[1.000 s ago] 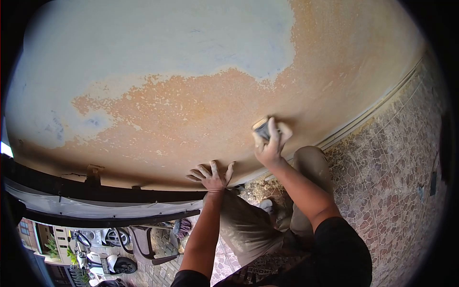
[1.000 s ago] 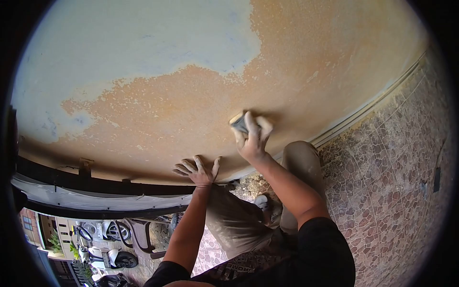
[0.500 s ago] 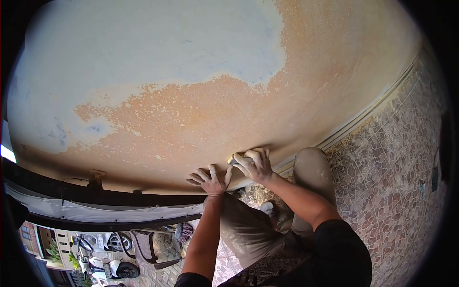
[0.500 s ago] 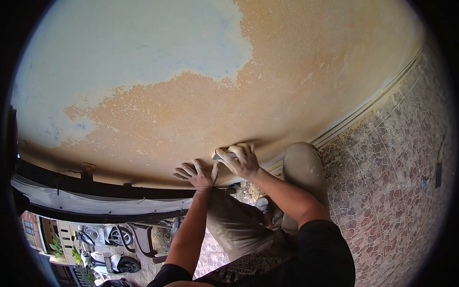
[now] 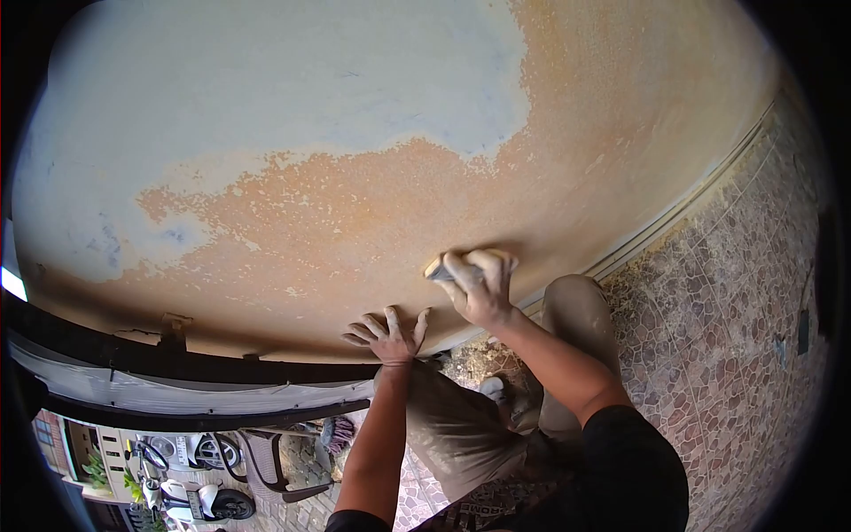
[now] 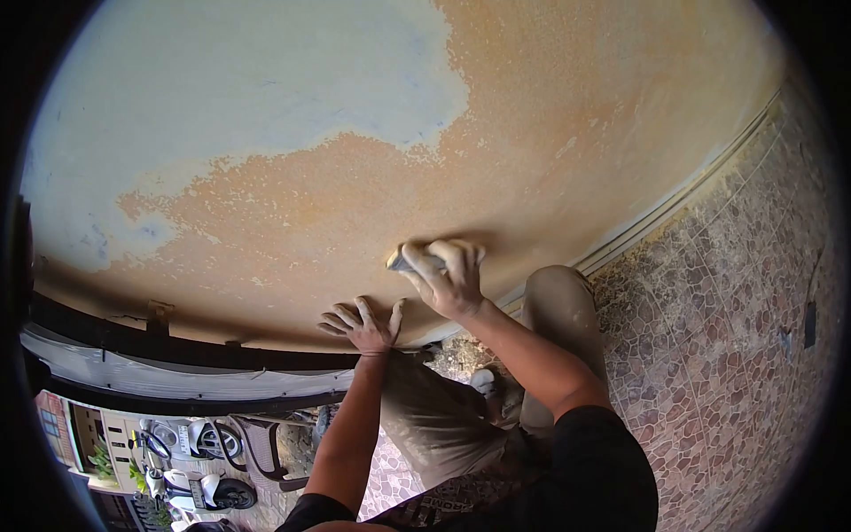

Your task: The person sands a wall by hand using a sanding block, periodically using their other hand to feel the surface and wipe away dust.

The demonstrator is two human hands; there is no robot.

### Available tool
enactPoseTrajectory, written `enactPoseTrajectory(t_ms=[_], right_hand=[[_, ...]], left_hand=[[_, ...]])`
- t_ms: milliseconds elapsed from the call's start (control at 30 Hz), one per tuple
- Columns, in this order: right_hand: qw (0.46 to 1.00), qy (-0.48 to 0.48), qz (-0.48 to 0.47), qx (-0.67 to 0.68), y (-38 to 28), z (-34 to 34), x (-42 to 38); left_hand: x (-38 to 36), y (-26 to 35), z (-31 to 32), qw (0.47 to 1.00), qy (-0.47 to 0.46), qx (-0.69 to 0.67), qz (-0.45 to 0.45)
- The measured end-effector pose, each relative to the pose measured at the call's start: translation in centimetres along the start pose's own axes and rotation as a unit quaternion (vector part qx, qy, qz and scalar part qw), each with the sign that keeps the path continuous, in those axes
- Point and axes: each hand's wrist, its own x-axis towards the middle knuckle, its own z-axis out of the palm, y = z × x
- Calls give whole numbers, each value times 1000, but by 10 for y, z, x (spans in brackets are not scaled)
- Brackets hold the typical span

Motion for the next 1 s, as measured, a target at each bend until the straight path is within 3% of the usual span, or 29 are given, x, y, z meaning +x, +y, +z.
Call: enactPoseTrajectory(t_ms=[100,200,267,300,367,500,600,700,767,833,900,1000], right_hand=[[961,186,189,74,10,-10,85],[962,196,150,121,5,21,54],[998,19,-55,32,-7,14,-2],[993,-73,-98,-4,-8,10,-23],[996,-61,-62,-2,-17,-2,0],[962,201,177,48,10,-16,122],[965,220,128,63,-4,3,112],[995,25,-62,75,-29,20,20],[994,-44,-84,45,-34,3,24],[1000,11,-16,16,-26,-6,55],[949,206,182,152,-15,-6,103],[968,210,106,93,-8,10,88]], left_hand=[[-7,-1,1,1000,-3,5,-4],[-6,0,3,1000,3,0,-5],[-6,1,0,1000,2,-1,-7],[-5,1,-1,1000,0,1,-2],[1,-2,6,1000,0,6,6],[-13,2,-2,999,-7,-25,-24],[-8,3,3,999,-13,-14,-31],[-10,1,3,999,-8,-26,-23],[-7,-3,3,999,-20,-30,-16],[-8,0,2,999,0,-30,-18],[-8,2,2,999,-1,-24,-23],[-7,3,3,999,-1,-23,-29]])
